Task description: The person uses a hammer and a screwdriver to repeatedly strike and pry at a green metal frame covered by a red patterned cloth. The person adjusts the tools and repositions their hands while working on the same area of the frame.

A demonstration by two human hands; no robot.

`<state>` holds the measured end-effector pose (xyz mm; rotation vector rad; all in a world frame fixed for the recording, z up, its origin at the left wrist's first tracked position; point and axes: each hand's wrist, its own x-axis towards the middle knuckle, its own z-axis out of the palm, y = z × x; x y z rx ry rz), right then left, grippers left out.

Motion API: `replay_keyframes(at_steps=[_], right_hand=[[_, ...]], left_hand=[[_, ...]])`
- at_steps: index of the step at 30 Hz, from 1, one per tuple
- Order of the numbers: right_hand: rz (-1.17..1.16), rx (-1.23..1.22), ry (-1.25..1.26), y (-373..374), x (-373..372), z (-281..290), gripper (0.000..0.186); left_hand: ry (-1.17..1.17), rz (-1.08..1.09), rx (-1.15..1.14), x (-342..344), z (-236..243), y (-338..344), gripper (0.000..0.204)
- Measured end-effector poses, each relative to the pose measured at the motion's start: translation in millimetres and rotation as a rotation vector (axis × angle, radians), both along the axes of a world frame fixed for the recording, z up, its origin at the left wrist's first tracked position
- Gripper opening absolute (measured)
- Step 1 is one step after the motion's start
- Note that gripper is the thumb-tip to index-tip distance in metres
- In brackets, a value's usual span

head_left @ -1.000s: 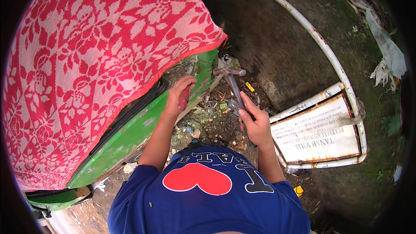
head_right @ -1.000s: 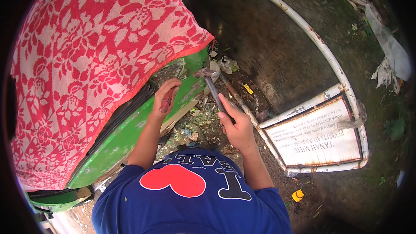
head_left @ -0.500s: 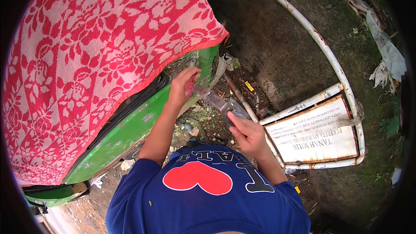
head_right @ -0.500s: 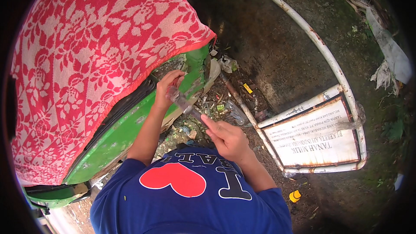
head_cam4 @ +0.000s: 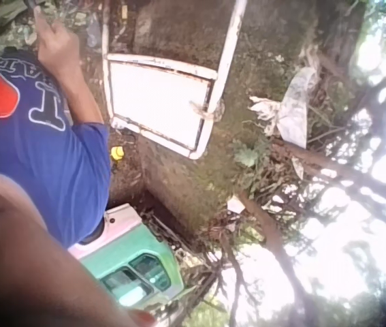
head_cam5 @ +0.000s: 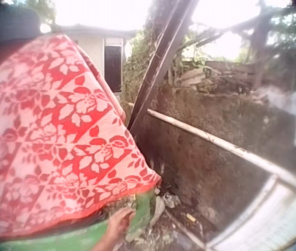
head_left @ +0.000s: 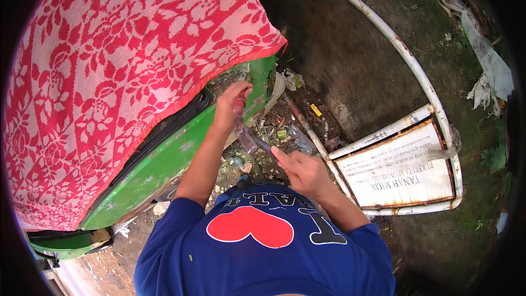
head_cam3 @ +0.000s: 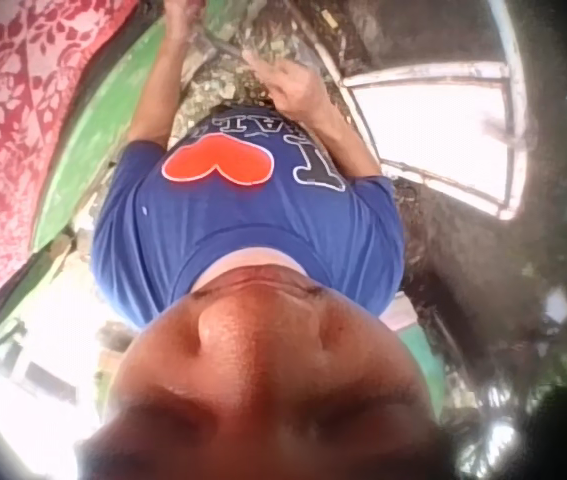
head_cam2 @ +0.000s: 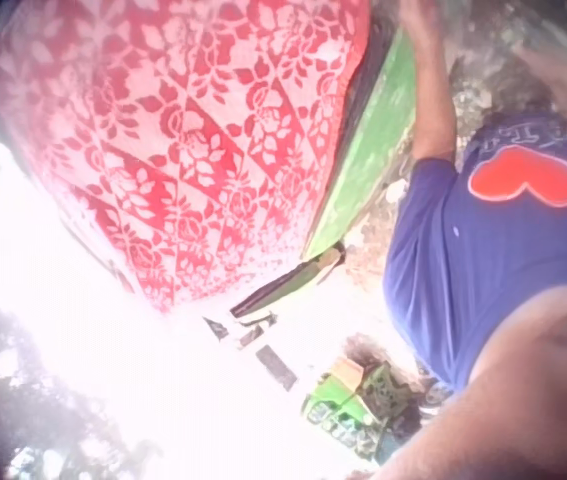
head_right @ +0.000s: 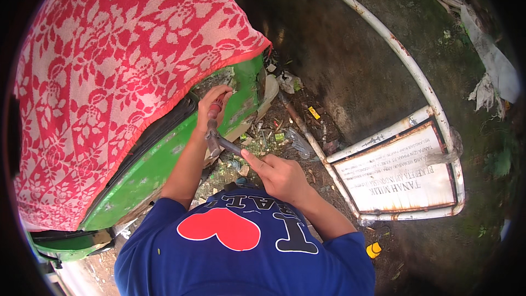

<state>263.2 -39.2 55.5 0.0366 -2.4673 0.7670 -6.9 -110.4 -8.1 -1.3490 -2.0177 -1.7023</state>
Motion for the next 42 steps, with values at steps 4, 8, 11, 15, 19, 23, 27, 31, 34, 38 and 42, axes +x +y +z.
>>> replay_keyframes(at_steps=[4, 8, 11, 15, 19, 23, 27, 31, 34, 38, 42], right_hand=[[0.019, 0.01, 0.034, 3, 3, -6, 0.06], [-0.052, -0.055, -0.001, 6, 6, -15, 0.059], [-0.017, -0.126, 0.089, 4, 12, -19, 0.058], [-0.022, -0.114, 0.025, 6, 14, -20, 0.054], [-0.039, -0.24, 0.01, 6, 17, -23, 0.05], [-0.06, -0.284, 0.046, 6, 19, -29, 0.048], [-0.077, -0.293, 0.044, 5, 21, -31, 0.048], [-0.072, -0.274, 0.053, 4, 20, -32, 0.047], [-0.015, -0.206, 0.115, 0, 18, -28, 0.048], [0.059, 0.145, 0.259, 1, 6, -30, 0.053], [-0.005, 0.261, 0.058, 20, 0, -33, 0.056]], left_hand=[[0.004, -0.016, -0.029, 7, 1, 1, 0.019], [-0.014, -0.02, -0.043, 10, 3, 0, 0.021], [0.04, -0.036, -0.056, 8, -1, -5, 0.022], [0.108, -0.07, -0.02, 4, -24, -9, 0.025], [0.147, -0.062, -0.041, 7, -38, -14, 0.024], [0.141, -0.005, -0.012, 7, -41, -15, 0.021], [0.144, 0.012, 0.001, 6, -32, -15, 0.019], [0.17, 0.005, 0.007, 4, -32, -16, 0.018], [0.178, -0.009, 0.01, 3, -35, -17, 0.018], [0.199, 0.008, -0.027, 4, -34, -17, 0.023], [0.123, 0.003, -0.018, -3, -22, -13, 0.023]])
